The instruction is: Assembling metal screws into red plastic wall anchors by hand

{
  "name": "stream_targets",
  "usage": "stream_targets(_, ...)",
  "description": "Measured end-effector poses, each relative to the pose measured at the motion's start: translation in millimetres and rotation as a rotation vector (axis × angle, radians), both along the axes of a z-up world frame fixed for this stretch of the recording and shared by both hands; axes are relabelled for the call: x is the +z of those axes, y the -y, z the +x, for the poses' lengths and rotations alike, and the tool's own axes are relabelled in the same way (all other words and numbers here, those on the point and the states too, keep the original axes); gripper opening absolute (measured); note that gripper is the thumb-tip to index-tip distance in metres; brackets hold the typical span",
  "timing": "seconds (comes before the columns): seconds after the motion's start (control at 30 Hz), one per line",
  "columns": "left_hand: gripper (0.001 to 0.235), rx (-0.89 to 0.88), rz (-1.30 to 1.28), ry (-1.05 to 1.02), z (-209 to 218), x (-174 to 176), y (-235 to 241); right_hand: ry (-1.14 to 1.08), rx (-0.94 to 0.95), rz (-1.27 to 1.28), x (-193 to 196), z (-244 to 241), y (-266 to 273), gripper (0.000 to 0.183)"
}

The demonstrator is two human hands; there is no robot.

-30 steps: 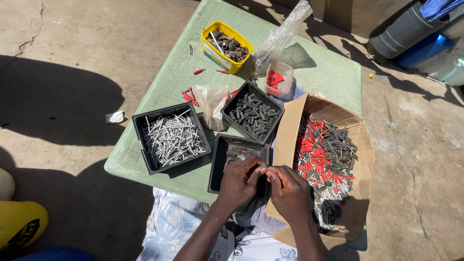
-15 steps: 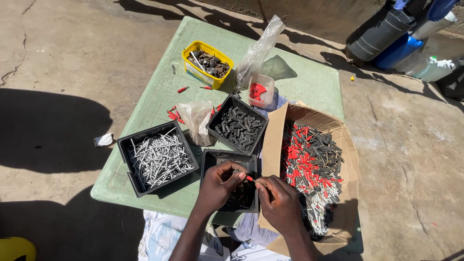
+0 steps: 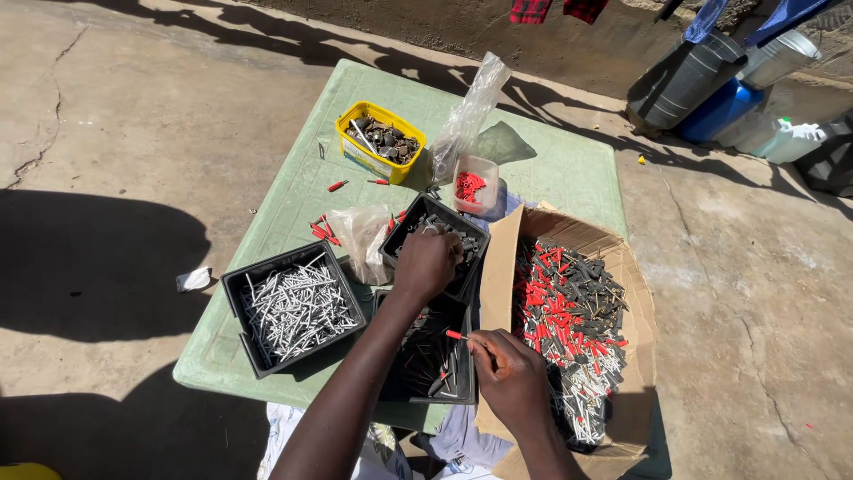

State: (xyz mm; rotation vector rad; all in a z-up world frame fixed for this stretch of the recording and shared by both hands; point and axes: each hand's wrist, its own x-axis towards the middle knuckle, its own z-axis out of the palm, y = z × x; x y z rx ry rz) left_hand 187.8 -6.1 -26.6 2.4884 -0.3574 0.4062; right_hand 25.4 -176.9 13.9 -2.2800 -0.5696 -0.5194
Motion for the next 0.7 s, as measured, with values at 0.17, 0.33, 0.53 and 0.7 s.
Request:
stream_targets(0.17,0.014,0.019,0.292,-0.085,42.3,-52.9,39.9,-0.014,0.011,-0.004,-2.3,-0.4,0.6,0.008)
stream_targets(0.33,0.026,-0.001,0.321,-0.227,50.9,-39.8,43.5,-0.025,0.011,0.022,0.7,1.8,-0.3,0.008)
stream_targets(0.53,0.017,-0.018,0.295,-0.137,48.6,-49.0,30.3,-0.007,0.01,0.03,0.2,3.1,-0.9,0.005)
stream_targets(0.7,0.02,0.05,-0.134,-0.315,43.3,-36.1,15.6,-0.053,-0.039,0.105,3.7,2.0,-0.4,0.007)
